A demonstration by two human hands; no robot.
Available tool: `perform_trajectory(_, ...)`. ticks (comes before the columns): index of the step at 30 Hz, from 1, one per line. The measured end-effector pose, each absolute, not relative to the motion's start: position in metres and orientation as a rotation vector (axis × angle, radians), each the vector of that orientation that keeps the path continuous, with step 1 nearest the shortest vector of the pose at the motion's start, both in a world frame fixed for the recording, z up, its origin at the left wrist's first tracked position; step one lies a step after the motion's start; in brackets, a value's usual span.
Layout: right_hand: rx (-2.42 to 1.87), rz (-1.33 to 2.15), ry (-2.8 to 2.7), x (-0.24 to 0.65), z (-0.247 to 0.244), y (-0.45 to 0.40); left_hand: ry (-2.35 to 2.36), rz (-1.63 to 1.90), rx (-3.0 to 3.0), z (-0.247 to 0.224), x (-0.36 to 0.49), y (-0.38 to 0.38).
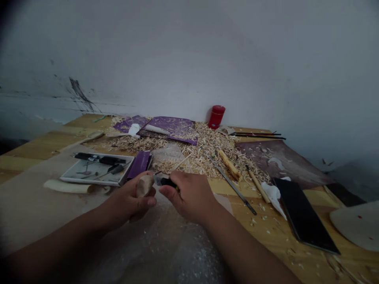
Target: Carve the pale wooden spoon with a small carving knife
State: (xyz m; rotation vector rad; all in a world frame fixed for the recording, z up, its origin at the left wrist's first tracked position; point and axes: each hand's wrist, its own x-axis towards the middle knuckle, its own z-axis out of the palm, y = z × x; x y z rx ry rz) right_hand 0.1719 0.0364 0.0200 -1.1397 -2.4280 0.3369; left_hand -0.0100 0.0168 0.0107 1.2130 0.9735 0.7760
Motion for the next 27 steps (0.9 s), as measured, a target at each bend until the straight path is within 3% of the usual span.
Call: perform_trajectory(27,-1.033,0.284,-2.528,0.161,0.020,0.026,1.284,0.793,1.716,0.016,-0.004,0.020)
